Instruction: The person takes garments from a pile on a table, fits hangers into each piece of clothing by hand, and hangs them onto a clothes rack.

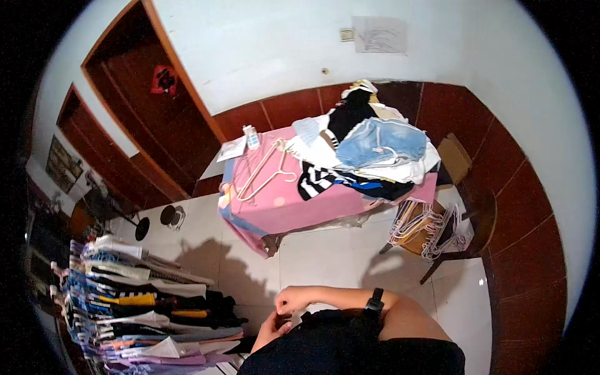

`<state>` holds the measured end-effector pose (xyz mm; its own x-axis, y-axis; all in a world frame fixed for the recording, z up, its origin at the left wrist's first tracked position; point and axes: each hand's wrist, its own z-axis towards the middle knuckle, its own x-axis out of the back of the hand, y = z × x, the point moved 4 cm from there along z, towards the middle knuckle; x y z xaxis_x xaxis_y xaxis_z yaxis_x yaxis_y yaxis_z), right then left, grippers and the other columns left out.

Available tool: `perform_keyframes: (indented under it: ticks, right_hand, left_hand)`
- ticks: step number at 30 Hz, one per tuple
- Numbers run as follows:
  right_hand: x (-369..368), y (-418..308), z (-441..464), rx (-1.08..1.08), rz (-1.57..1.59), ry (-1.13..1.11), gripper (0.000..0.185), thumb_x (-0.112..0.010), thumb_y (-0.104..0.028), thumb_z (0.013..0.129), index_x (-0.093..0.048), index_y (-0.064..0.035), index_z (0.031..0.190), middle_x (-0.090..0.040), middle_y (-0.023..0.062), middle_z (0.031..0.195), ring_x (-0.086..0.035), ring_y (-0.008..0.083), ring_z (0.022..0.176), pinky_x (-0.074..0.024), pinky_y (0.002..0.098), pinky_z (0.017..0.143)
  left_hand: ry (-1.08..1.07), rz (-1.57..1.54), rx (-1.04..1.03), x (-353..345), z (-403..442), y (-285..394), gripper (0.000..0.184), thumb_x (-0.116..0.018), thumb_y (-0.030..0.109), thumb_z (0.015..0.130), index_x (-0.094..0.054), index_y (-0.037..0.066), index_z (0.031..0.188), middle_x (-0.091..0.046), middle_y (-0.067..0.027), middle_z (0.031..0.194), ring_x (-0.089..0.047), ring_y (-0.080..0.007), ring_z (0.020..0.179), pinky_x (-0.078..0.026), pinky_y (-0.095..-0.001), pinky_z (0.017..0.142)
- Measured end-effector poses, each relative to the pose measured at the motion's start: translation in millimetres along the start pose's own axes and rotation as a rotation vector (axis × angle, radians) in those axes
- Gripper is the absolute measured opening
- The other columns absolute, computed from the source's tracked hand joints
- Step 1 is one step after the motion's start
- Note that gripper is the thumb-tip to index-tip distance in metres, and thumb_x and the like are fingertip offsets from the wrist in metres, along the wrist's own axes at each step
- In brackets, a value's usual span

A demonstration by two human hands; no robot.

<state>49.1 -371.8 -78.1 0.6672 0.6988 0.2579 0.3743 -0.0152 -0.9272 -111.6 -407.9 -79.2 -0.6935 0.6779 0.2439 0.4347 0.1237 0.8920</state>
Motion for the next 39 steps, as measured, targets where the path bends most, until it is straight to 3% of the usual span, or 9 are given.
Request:
perform_keyframes:
  ticks: [3, 6, 9, 17, 23, 25, 28, 32, 39]
  right_hand:
    - [51, 25, -37, 0.004, 0.006, 0.176, 0.029, -0.062, -0.024, 0.091, -0.063, -0.0023, 0.111, -0.070, 0.0100, 0.091, -0.065, 0.0177, 0.081, -0.0514, 0.0323, 0.074]
    - [91, 54, -75, -0.053, 0.147, 0.311, 0.029, -0.064, -0.020, 0.089, -0.063, -0.0002, 0.110, -0.068, 0.0097, 0.088, -0.063, 0.0147, 0.074, -0.0512, 0.0310, 0.067]
    - [121, 70, -119, -0.079, 0.197, 0.376, 0.032, -0.062, -0.021, 0.092, -0.060, 0.0010, 0.115, -0.068, 0.0110, 0.091, -0.064, 0.0154, 0.079, -0.0512, 0.0309, 0.073]
    - [168, 132, -201, -0.139, 0.515, 0.746, 0.030, -0.061, -0.020, 0.094, -0.061, -0.0001, 0.117, -0.068, 0.0058, 0.097, -0.061, 0.0111, 0.081, -0.0503, 0.0265, 0.073]
    - [208, 157, -242, -0.106, 0.667, 0.960, 0.029, -0.061, -0.022, 0.094, -0.061, -0.0016, 0.115, -0.065, 0.0055, 0.094, -0.061, 0.0119, 0.081, -0.0496, 0.0266, 0.072]
    - [231, 153, -254, -0.226, 0.686, 1.075, 0.029, -0.062, -0.022, 0.094, -0.061, -0.0021, 0.115, -0.066, 0.0066, 0.095, -0.062, 0.0128, 0.082, -0.0502, 0.0269, 0.072]
    - [267, 153, -259, -0.280, 0.746, 1.153, 0.027, -0.063, -0.021, 0.093, -0.061, -0.0028, 0.114, -0.067, 0.0068, 0.094, -0.063, 0.0134, 0.083, -0.0505, 0.0270, 0.073]
    - [312, 160, -248, -0.261, 0.760, 1.232, 0.028, -0.063, -0.020, 0.093, -0.060, -0.0031, 0.116, -0.066, 0.0050, 0.095, -0.062, 0.0125, 0.084, -0.0503, 0.0267, 0.075]
    - [347, 173, -241, -0.313, 0.617, 1.276, 0.032, -0.064, -0.017, 0.092, -0.058, -0.0015, 0.119, -0.064, 0.0069, 0.105, -0.061, 0.0127, 0.087, -0.0507, 0.0283, 0.079]
  left_hand:
    - [-0.068, 0.003, -0.028, -19, 50, 13, 0.048, -0.065, 0.012, 0.091, -0.046, -0.003, 0.131, -0.063, -0.0188, 0.117, -0.062, -0.0249, 0.107, -0.049, -0.0344, 0.091]
    - [-0.132, 0.096, -0.080, -41, 90, 56, 0.048, -0.066, 0.015, 0.091, -0.047, -0.002, 0.132, -0.061, -0.0172, 0.121, -0.061, -0.0246, 0.108, -0.049, -0.0344, 0.091]
    - [-0.268, 0.086, -0.124, -63, 122, 87, 0.048, -0.066, 0.016, 0.091, -0.047, -0.001, 0.132, -0.061, -0.0160, 0.121, -0.061, -0.0231, 0.107, -0.050, -0.0341, 0.090]
    - [-0.517, 0.306, -0.247, -95, 227, 115, 0.047, -0.068, 0.023, 0.089, -0.052, 0.001, 0.128, -0.066, -0.0139, 0.111, -0.066, -0.0199, 0.092, -0.052, -0.0326, 0.081]
    - [-0.483, 0.417, -0.506, -115, 335, 189, 0.037, -0.070, 0.020, 0.085, -0.061, 0.002, 0.115, -0.066, -0.0175, 0.101, -0.066, -0.0297, 0.090, -0.051, -0.0373, 0.078]
    - [-0.355, 0.520, -0.569, -124, 383, 204, 0.033, -0.070, 0.020, 0.084, -0.063, 0.002, 0.111, -0.066, -0.0180, 0.102, -0.065, -0.0335, 0.092, -0.051, -0.0389, 0.078]
    - [-0.277, 0.524, -0.869, -139, 443, 247, 0.035, -0.072, 0.021, 0.080, -0.063, 0.001, 0.108, -0.064, -0.0177, 0.104, -0.062, -0.0367, 0.096, -0.050, -0.0419, 0.081]
    - [-0.199, 0.637, -0.878, -164, 508, 274, 0.045, -0.074, 0.023, 0.077, -0.061, 0.002, 0.115, -0.058, -0.0164, 0.119, -0.055, -0.0363, 0.108, -0.047, -0.0418, 0.090]
    - [-0.173, 0.900, -0.917, -197, 570, 270, 0.043, -0.073, 0.026, 0.075, -0.064, 0.004, 0.111, -0.060, -0.0138, 0.105, -0.056, -0.0325, 0.102, -0.049, -0.0425, 0.085]
